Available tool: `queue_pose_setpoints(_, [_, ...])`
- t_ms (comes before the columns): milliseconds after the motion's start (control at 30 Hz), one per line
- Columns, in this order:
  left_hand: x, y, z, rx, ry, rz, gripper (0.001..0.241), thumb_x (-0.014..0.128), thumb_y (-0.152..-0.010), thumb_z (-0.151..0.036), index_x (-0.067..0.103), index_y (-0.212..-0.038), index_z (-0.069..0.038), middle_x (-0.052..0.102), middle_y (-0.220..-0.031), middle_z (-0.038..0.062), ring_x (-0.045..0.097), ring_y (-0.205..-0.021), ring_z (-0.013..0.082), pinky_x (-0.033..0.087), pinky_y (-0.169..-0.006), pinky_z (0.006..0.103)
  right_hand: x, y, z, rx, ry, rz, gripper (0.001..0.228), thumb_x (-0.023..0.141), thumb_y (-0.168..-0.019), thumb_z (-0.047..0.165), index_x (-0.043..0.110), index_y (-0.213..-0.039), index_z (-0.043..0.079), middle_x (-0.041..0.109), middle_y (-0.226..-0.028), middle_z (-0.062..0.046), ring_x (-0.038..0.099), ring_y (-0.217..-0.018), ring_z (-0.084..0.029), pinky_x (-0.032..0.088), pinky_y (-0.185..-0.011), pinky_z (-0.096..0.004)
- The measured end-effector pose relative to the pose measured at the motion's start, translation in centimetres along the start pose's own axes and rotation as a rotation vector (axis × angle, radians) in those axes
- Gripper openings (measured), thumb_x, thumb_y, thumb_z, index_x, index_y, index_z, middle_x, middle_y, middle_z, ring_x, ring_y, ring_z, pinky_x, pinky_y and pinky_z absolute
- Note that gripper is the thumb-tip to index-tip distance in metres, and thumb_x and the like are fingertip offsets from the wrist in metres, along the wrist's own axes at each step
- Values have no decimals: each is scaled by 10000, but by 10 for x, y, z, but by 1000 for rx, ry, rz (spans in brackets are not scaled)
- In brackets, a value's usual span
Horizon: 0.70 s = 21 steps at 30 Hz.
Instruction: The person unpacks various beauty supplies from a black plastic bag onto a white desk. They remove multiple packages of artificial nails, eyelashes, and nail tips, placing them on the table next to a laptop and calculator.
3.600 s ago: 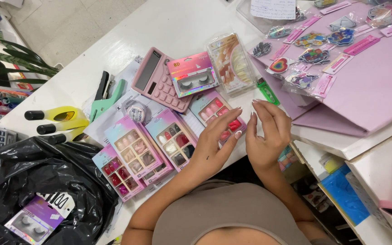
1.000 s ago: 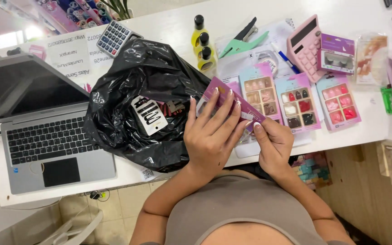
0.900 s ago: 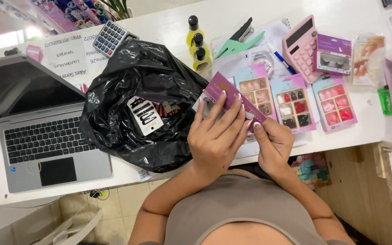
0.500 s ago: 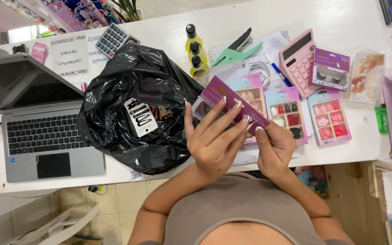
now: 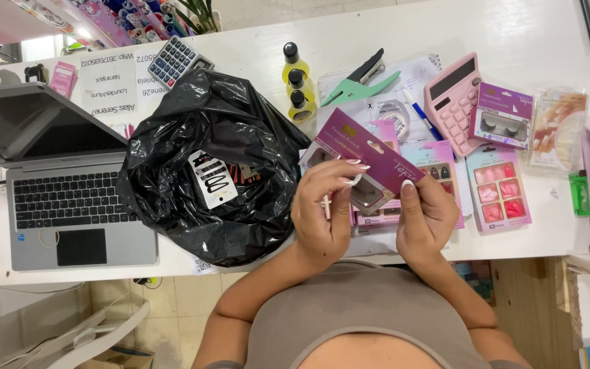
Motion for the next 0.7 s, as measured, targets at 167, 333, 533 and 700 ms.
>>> queue_pose_setpoints(167, [-6, 0, 5, 32, -7, 8, 189, 467, -972, -24, 650, -934, -54, 676, -867, 60, 638, -767, 281, 546, -764, 415, 1, -8, 5, 24, -1, -47, 247, 503, -1068, 57, 680, -1109, -111, 672, -782, -139, 586, -758, -131, 529, -785, -309])
queue_pose_setpoints(333, [-2, 11, 10, 20, -14, 50, 302, 399, -839, -15, 620, -670, -132, 519, -677, -3, 515, -664, 234, 477, -743, 374, -1, -15, 20, 26, 51, -76, 208, 495, -1111, 84, 570, -1230, -69, 582, -741, -66, 490, -746, -82, 452, -737, -239])
queue_pose_setpoints(533, [13, 12, 3, -51, 27, -14, 269, 440, -811, 10, 581, -620, -115, 550, -684, 24, 654, -808, 293, 535, -884, 428, -25, -19, 21, -9, 150, -167, 217, 505, -1106, 46, 472, -1314, -6, 631, -856, -154, 471, -682, -117, 404, -667, -233])
queue_pose_setpoints(700, [40, 12, -1, -163, 115, 75, 256, 443, -867, 54, 586, -708, -87, 546, -767, 57, 669, -910, 321, 540, -883, 431, -24, -37, 48, -232, 429, 40, 321, 703, -1024, 36, 639, -1323, -65, 242, -1651, -249, 469, -1457, -476, 367, -1226, -591])
Point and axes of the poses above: each hand's wrist, its own y-axis away from the middle knuckle, its own x-axis out of the palm, z = x × y, the point moved 3 cm from there along -y, towards the middle knuckle
